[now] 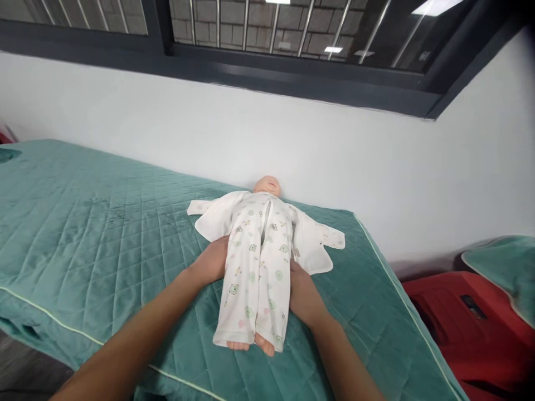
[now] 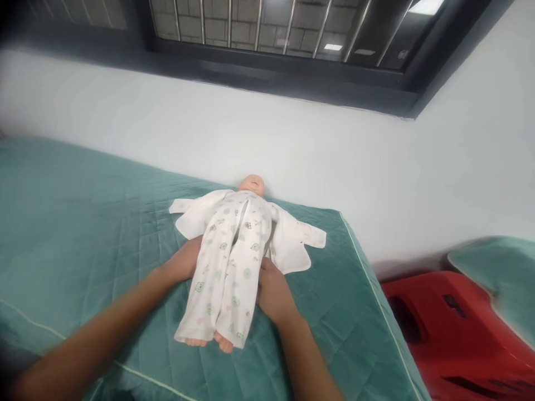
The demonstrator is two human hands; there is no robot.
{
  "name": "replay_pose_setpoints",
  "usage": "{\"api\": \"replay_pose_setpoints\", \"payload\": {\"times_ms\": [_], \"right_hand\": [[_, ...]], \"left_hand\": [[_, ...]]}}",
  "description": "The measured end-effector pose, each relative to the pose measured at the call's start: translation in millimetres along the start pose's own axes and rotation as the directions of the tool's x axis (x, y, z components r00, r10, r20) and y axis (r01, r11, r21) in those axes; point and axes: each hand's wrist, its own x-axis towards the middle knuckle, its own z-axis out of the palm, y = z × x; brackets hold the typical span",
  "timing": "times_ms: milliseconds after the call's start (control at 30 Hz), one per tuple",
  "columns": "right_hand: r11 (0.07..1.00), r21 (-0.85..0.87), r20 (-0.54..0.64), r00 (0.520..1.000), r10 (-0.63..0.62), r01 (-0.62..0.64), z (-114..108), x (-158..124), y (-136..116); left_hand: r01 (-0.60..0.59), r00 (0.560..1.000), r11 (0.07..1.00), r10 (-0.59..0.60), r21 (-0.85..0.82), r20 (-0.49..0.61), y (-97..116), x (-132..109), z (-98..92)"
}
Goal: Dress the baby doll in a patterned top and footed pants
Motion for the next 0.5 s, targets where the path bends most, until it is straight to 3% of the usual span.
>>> {"api": "replay_pose_setpoints", "payload": {"times_ms": [100, 300, 500], "right_hand": [[1.0, -0.029, 0.001, 1.0, -0.007, 0.007, 1, 0, 1], [0.999, -0.048, -0.028, 1.0, 0.004, -0.006, 0, -2, 3], [1.0, -0.028, -0.02, 1.0, 0.002, -0.003, -5, -10, -1]], "left_hand": [[0.001, 0.999, 0.997, 0.003, 0.083, -0.042, -4, -5, 0.7], [-0.101, 0.982, 0.98, 0.125, 0.169, -0.142, -9, -31, 1.2], [-0.029, 0.989, 0.99, 0.048, 0.141, -0.137, -2, -43, 1.4]]}}
